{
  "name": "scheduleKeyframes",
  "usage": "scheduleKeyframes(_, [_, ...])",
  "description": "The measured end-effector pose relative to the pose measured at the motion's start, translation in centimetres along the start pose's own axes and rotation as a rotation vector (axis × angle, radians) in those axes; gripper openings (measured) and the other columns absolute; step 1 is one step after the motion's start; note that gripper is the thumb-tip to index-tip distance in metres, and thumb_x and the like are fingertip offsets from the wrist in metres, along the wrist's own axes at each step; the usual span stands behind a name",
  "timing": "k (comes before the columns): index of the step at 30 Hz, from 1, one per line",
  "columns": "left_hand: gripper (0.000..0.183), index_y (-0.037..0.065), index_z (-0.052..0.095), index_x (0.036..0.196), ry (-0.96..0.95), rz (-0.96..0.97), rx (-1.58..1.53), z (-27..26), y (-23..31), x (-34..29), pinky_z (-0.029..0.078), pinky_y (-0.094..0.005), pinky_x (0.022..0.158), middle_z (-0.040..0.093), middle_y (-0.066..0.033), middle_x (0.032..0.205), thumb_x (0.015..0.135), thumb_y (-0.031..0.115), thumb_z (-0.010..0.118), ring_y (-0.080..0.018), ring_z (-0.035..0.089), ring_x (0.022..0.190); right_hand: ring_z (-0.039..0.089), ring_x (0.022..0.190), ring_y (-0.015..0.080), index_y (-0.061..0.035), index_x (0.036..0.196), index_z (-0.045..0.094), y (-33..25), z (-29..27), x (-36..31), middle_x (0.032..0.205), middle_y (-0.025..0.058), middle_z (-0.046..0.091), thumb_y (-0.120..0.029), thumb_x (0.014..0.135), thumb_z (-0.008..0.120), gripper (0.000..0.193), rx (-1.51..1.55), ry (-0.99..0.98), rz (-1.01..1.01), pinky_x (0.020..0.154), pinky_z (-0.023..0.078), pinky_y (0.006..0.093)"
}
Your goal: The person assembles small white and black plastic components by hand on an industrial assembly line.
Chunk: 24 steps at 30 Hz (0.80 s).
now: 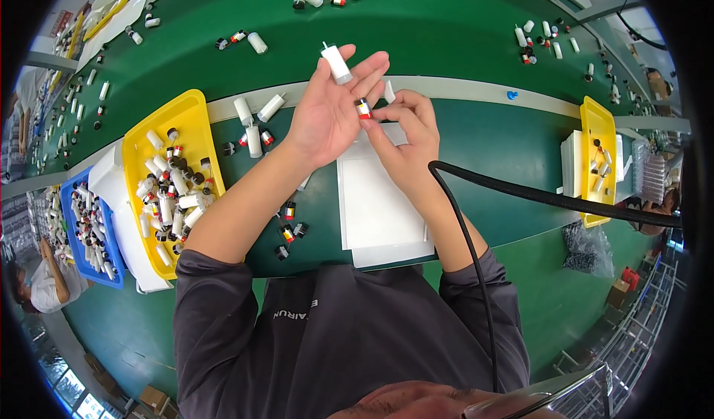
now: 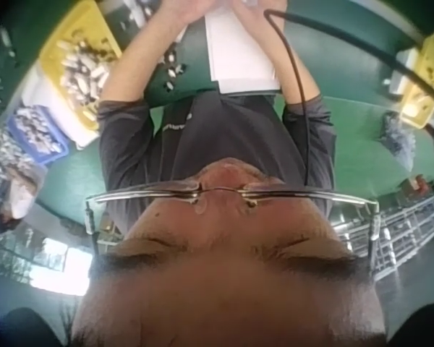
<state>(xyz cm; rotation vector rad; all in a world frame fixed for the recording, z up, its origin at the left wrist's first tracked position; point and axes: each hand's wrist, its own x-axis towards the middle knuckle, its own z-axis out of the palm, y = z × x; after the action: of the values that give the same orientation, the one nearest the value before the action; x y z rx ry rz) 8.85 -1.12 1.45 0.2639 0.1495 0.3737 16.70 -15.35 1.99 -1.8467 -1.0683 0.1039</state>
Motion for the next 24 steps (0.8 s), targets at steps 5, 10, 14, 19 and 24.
scheduleKeyframes(5, [0.043,0.010,0.045,0.145,0.049,-0.091,0.312,-0.6,-0.3,-0.1,0.034,-0.0379,0.115,0.049,-0.0123,0.149,0.110,0.033,0.036,-0.0225,0.046,0.134,0.061,0.101,0.0221,-0.0045,0.096,0.068,0.2,-0.6,0.5,0.114,0.0091,0.056,-0.006,0.082,0.079,0.017,0.066,-0.047,-0.034,0.086,0.050,0.0336])
scheduleKeyframes(10, [0.038,0.004,0.054,0.139,-0.102,-0.172,0.837,-0.9,-0.2,0.0,0.042,-0.0333,0.105,0.059,-0.0077,0.133,0.105,0.022,0.051,-0.0159,0.055,0.119,0.059,0.098,0.0293,-0.0023,0.093,0.065,0.8,-1.6,1.3,0.110,0.0137,0.057,-0.001,0.082,0.074,0.015,-0.018,0.033,-0.114,0.081,0.052,0.0369])
scheduleKeyframes(14, [0.039,0.003,0.055,0.139,-0.042,-0.116,0.835,-1.4,-0.3,0.5,0.048,-0.0305,0.098,0.065,-0.0066,0.121,0.101,0.012,0.059,-0.0147,0.059,0.111,0.059,0.099,0.0312,-0.0029,0.093,0.064,1.1,-1.8,1.2,0.110,0.0141,0.056,0.000,0.080,0.073,0.016,-0.070,0.046,-0.100,0.084,0.050,0.0389])
scheduleKeyframes(19, [0.036,0.004,0.055,0.138,-0.044,-0.028,0.688,-0.9,-0.9,0.4,0.052,-0.0318,0.097,0.066,-0.0090,0.119,0.102,0.006,0.055,-0.0144,0.062,0.105,0.058,0.098,0.0318,-0.0044,0.091,0.064,1.2,-1.6,1.3,0.108,0.0132,0.057,-0.001,0.076,0.073,0.017,-0.223,0.090,-0.207,0.084,0.047,0.0424])
scheduleKeyframes(24, [0.031,0.004,0.056,0.133,-0.041,0.001,0.701,-0.9,-0.6,0.6,0.054,-0.0328,0.095,0.066,-0.0110,0.120,0.102,0.003,0.053,-0.0146,0.064,0.101,0.058,0.097,0.0312,-0.0044,0.091,0.065,1.1,-1.4,1.3,0.107,0.0129,0.057,-0.001,0.075,0.073,0.018,-0.242,0.092,-0.206,0.083,0.047,0.0423])
